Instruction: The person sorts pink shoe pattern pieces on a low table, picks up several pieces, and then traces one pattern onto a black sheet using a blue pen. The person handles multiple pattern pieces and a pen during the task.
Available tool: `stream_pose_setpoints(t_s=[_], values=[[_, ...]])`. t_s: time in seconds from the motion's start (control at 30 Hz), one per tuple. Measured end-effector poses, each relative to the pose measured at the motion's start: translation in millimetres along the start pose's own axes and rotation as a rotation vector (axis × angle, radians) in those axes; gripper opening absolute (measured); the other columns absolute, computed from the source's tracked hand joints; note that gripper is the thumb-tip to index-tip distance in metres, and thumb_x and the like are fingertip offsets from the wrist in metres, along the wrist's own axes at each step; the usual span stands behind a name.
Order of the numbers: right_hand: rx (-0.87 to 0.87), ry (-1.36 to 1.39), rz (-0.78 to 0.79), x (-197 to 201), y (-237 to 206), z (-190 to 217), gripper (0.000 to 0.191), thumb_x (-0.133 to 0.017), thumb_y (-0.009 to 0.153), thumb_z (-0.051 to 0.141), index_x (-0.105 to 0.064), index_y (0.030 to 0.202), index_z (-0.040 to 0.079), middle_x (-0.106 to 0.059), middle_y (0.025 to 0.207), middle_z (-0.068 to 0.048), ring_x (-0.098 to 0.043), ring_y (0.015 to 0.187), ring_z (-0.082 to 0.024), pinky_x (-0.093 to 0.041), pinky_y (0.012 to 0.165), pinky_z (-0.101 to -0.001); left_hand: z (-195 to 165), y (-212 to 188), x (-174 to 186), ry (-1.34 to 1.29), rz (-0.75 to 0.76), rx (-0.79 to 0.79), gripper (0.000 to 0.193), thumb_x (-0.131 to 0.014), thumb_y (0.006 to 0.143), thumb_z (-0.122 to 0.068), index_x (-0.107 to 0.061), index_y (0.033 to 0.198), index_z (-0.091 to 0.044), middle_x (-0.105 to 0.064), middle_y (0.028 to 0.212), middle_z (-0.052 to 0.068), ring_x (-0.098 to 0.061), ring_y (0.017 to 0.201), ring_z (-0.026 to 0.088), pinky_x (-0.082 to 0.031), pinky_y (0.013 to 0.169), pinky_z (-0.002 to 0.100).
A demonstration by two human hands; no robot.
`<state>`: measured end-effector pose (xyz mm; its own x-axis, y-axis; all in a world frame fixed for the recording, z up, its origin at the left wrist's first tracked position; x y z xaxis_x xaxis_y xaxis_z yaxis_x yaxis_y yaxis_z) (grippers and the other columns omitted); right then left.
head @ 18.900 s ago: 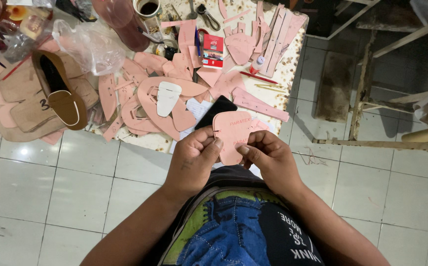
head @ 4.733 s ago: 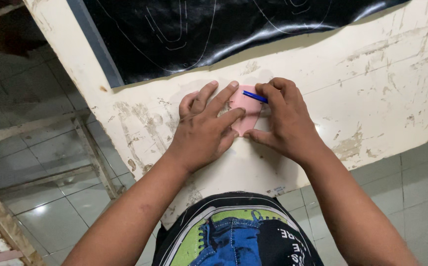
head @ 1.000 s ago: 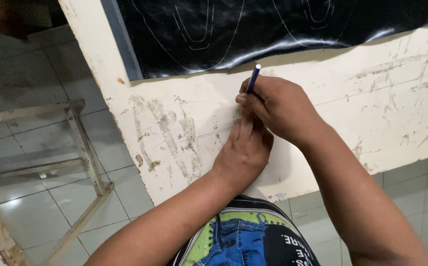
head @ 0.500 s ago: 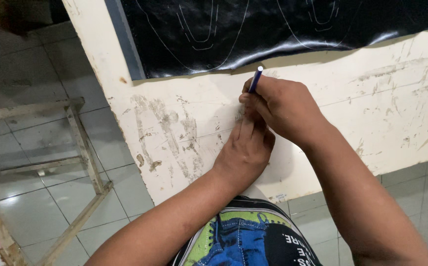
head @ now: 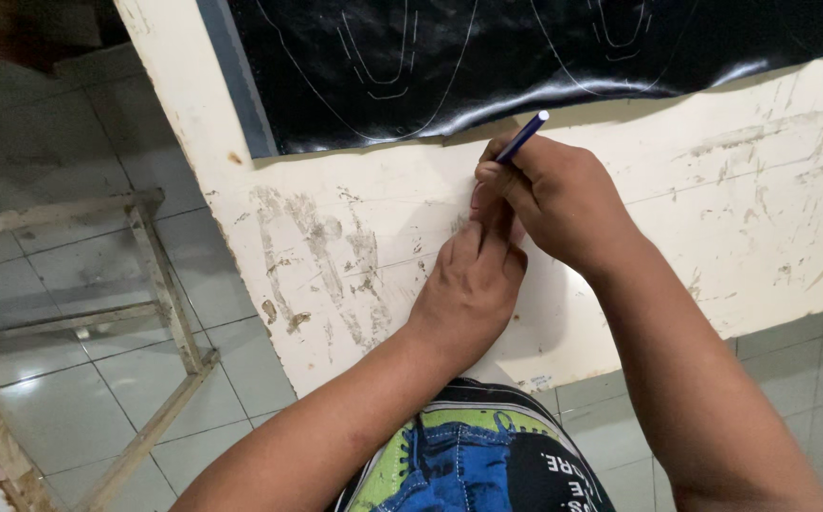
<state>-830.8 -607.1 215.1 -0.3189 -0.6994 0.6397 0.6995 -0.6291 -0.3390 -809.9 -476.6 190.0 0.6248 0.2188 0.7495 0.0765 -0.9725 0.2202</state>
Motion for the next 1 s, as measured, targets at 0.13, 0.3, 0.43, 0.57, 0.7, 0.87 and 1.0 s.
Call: stream_pose_setpoints(t_s=[0.13, 0.3, 0.43, 0.57, 0.7, 0.87, 1.0], values=[[-0.007, 0.084, 0.002, 0.6, -0.6, -3.8, 0.011, -0.061, 0.103, 0.015, -0.065, 0.101, 0.005, -0.076, 0.081, -0.003, -0.074, 0.065, -0.014, -0.058, 0.055, -0.0281, -0.1, 2.9, 3.0, 0.033, -0.026, 0.003, 0.035, -0.058, 0.093, -0.002, -0.060, 0.124, 0.015, -0.039, 0.153, 0.037, -0.051, 0.130, 0.039, -0.050, 0.107, 0.045], [-0.032, 0.071, -0.054, 4.2, -4.8, -16.1, 0.014, -0.065, 0.103, 0.016, -0.068, 0.108, 0.003, -0.075, 0.082, -0.007, -0.073, 0.069, -0.017, -0.057, 0.062, -0.0291, -2.6, 4.0, 5.3, 0.102, -0.017, -0.020, 0.024, -0.058, 0.092, -0.003, -0.062, 0.113, 0.009, -0.042, 0.150, 0.033, -0.049, 0.141, 0.044, -0.050, 0.110, 0.045], [0.019, 0.083, -0.122, 11.4, -9.6, -26.4, 0.015, -0.067, 0.103, 0.015, -0.069, 0.109, 0.002, -0.076, 0.091, -0.009, -0.075, 0.084, -0.016, -0.058, 0.074, -0.0293, -2.1, 5.1, 3.7, 0.099, 0.020, -0.017, 0.015, -0.059, 0.091, -0.002, -0.061, 0.103, 0.006, -0.045, 0.150, 0.034, -0.054, 0.127, 0.038, -0.052, 0.102, 0.042], [-0.057, 0.164, -0.145, 13.5, -19.3, -43.0, 0.013, -0.065, 0.104, 0.015, -0.069, 0.109, 0.003, -0.077, 0.092, -0.007, -0.075, 0.085, -0.015, -0.058, 0.076, -0.0286, -1.1, 8.2, -3.6, 0.095, 0.096, -0.003, 0.015, -0.060, 0.086, -0.004, -0.061, 0.099, 0.003, -0.047, 0.145, 0.034, -0.055, 0.110, 0.035, -0.052, 0.096, 0.043], [-0.040, 0.182, -0.185, 17.4, -29.2, -52.8, 0.013, -0.065, 0.104, 0.014, -0.069, 0.111, 0.003, -0.076, 0.092, -0.006, -0.074, 0.086, -0.014, -0.059, 0.076, -0.0274, -1.9, 9.0, -5.6, 0.114, 0.113, -0.009, 0.021, -0.059, 0.087, -0.003, -0.061, 0.106, 0.005, -0.046, 0.147, 0.034, -0.054, 0.107, 0.033, -0.052, 0.096, 0.042], [-0.049, 0.213, -0.235, 18.1, -39.6, -64.2, 0.013, -0.065, 0.105, 0.013, -0.070, 0.112, 0.003, -0.075, 0.094, -0.007, -0.072, 0.087, -0.013, -0.059, 0.078, -0.0264, -2.6, 10.0, -1.7, 0.174, 0.093, -0.030, 0.052, -0.057, 0.087, -0.001, -0.055, 0.137, 0.012, -0.043, 0.149, 0.030, -0.053, 0.110, 0.033, -0.051, 0.099, 0.041], [-0.073, 0.259, -0.265, 17.6, -46.1, -72.7, 0.014, -0.065, 0.106, 0.012, -0.070, 0.113, 0.002, -0.074, 0.094, -0.007, -0.070, 0.087, -0.013, -0.058, 0.078, -0.0260, 0.9, 17.0, -4.1, 0.094, 0.163, 0.032, 0.057, -0.057, 0.085, -0.002, -0.050, 0.140, 0.010, -0.043, 0.147, 0.026, -0.053, 0.109, 0.033, -0.050, 0.096, 0.042]])
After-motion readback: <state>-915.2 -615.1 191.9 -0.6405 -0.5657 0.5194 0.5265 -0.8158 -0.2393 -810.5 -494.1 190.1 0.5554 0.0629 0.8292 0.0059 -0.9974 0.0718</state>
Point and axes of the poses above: each hand's wrist, its own y-axis towards the middle knuckle, its own x-axis out of the back of the hand, z = x × y, the point moved 6 cm from there along y, towards the middle knuckle
